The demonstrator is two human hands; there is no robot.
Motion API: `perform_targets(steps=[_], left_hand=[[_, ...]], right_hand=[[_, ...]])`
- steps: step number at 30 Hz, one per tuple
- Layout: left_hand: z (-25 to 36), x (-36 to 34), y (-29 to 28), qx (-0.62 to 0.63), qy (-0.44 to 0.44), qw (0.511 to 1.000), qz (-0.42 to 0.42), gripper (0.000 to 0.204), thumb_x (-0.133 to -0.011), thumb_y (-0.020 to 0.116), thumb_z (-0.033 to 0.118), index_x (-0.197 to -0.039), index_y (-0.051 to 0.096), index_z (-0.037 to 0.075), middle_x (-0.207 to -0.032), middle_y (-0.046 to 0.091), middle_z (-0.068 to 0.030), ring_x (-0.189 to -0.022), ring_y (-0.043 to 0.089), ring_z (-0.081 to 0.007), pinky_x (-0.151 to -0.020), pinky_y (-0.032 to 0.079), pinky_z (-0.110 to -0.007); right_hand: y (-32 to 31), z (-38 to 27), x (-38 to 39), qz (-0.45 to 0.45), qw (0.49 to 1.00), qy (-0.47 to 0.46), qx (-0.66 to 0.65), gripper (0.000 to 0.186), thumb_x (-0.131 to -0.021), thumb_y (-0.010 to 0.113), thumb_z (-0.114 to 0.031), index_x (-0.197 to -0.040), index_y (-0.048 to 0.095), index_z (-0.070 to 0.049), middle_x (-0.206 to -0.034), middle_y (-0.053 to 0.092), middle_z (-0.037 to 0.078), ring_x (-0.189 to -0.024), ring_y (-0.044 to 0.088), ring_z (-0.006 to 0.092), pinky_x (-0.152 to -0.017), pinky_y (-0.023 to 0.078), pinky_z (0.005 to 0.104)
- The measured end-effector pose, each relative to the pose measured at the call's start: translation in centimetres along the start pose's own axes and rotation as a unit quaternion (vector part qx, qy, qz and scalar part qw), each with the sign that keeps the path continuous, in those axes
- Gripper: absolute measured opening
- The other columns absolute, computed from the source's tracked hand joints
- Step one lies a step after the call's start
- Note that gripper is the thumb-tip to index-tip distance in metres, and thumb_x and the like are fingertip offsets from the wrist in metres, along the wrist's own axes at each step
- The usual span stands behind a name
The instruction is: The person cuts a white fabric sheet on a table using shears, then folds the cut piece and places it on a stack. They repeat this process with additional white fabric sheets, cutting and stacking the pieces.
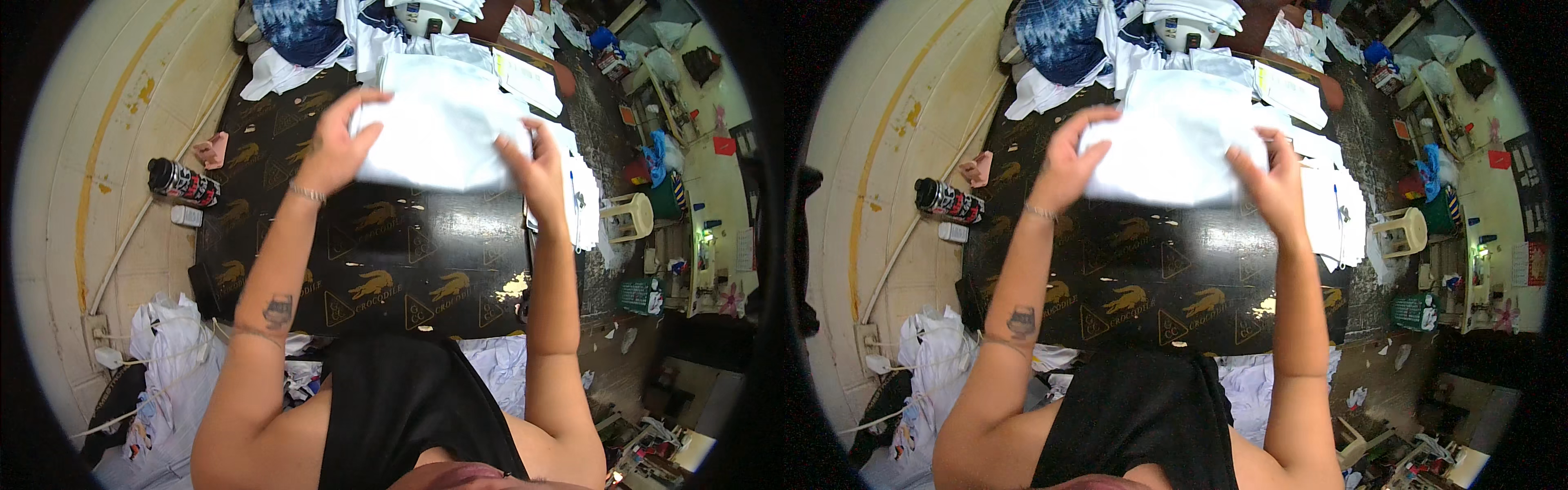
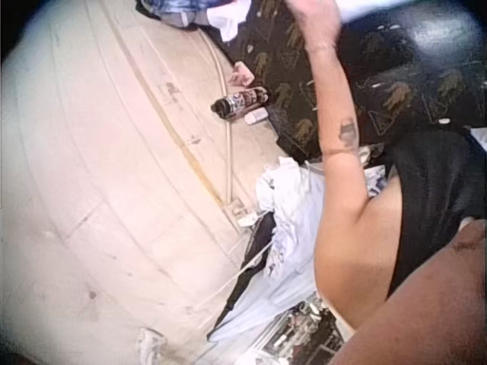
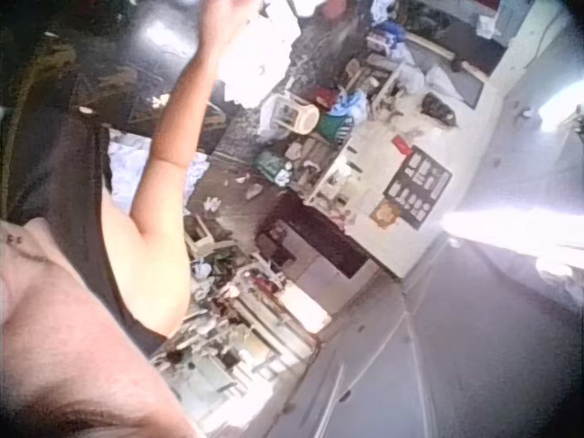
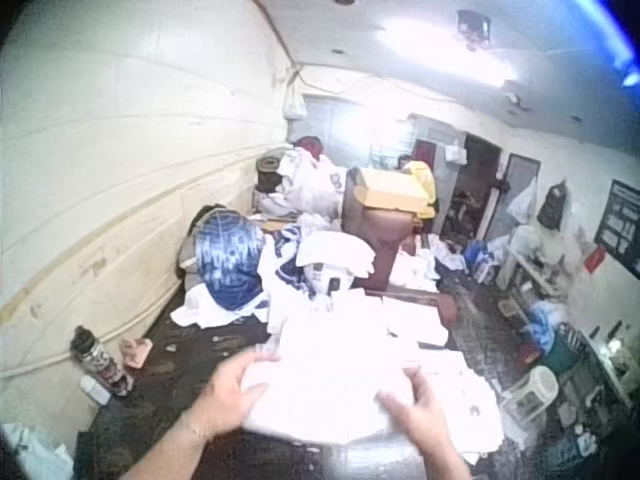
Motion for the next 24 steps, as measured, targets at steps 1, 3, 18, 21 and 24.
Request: perform_targets(steps=[1,3,18,21,24], left_hand=[[0.1,-2.6,-0.3,-0.038,-0.001,0.999,0.008,0.040,-0.091,0.066,0.005,-0.131,0.069,0.003,-0.128,0.072,-0.0113,-0.121,0.066,-0.0216,-0.109,0.048,-0.034],[-1.6,-7.2,0.0,-0.016,-0.043,0.999,0.022,0.045,-0.091,0.069,0.007,-0.136,0.068,0.004,-0.129,0.072,-0.0145,-0.119,0.065,-0.0210,-0.107,0.048,-0.034],[-18.3,-9.6,2.2,-0.052,-0.262,0.962,0.055,0.083,-0.094,0.075,0.045,-0.155,0.043,-0.002,-0.139,0.060,-0.0264,-0.123,0.063,-0.0314,-0.107,0.050,-0.040],[-19.5,-10.5,4.4,0.044,-0.295,0.954,0.003,0.088,-0.095,0.071,0.055,-0.151,0.046,-0.008,-0.144,0.060,-0.0235,-0.129,0.060,-0.0273,-0.110,0.047,-0.037],[-19.9,-11.5,5.4,0.001,-0.261,0.965,0.004,0.089,-0.094,0.072,0.057,-0.152,0.047,-0.006,-0.142,0.061,-0.0196,-0.126,0.060,-0.0252,-0.107,0.047,-0.035]], right_hand=[[-1.1,-1.4,-2.0,0.028,0.999,-0.018,0.036,0.046,-0.092,0.082,-0.019,-0.126,0.060,0.003,-0.099,0.073,0.012,-0.082,0.069,0.0139,-0.071,0.057,0.0273],[-1.9,-2.7,-5.7,0.052,0.995,-0.085,-0.020,0.047,-0.092,0.082,-0.017,-0.128,0.060,0.004,-0.096,0.073,0.013,-0.080,0.069,0.0140,-0.069,0.055,0.0267],[-1.3,17.4,-12.8,0.052,0.982,0.175,0.050,0.097,-0.090,0.068,-0.066,-0.158,0.044,-0.001,-0.155,0.045,0.036,-0.142,0.048,0.0457,-0.114,0.041,0.0514],[-0.3,17.5,-13.5,0.026,0.980,0.197,0.023,0.113,-0.089,0.063,-0.074,-0.160,0.034,0.009,-0.159,0.040,0.038,-0.148,0.042,0.0462,-0.119,0.035,0.0527],[0.1,17.4,-14.2,0.036,0.982,0.181,0.042,0.120,-0.088,0.063,-0.076,-0.158,0.030,0.017,-0.159,0.039,0.039,-0.149,0.040,0.0459,-0.121,0.033,0.0520]])
Point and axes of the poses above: each hand's wrist, its own x-axis away from the middle knuckle, its own y-axis out of the palm, z = x × y, the point moved 7 cm from there along -x, towards the middle knuckle
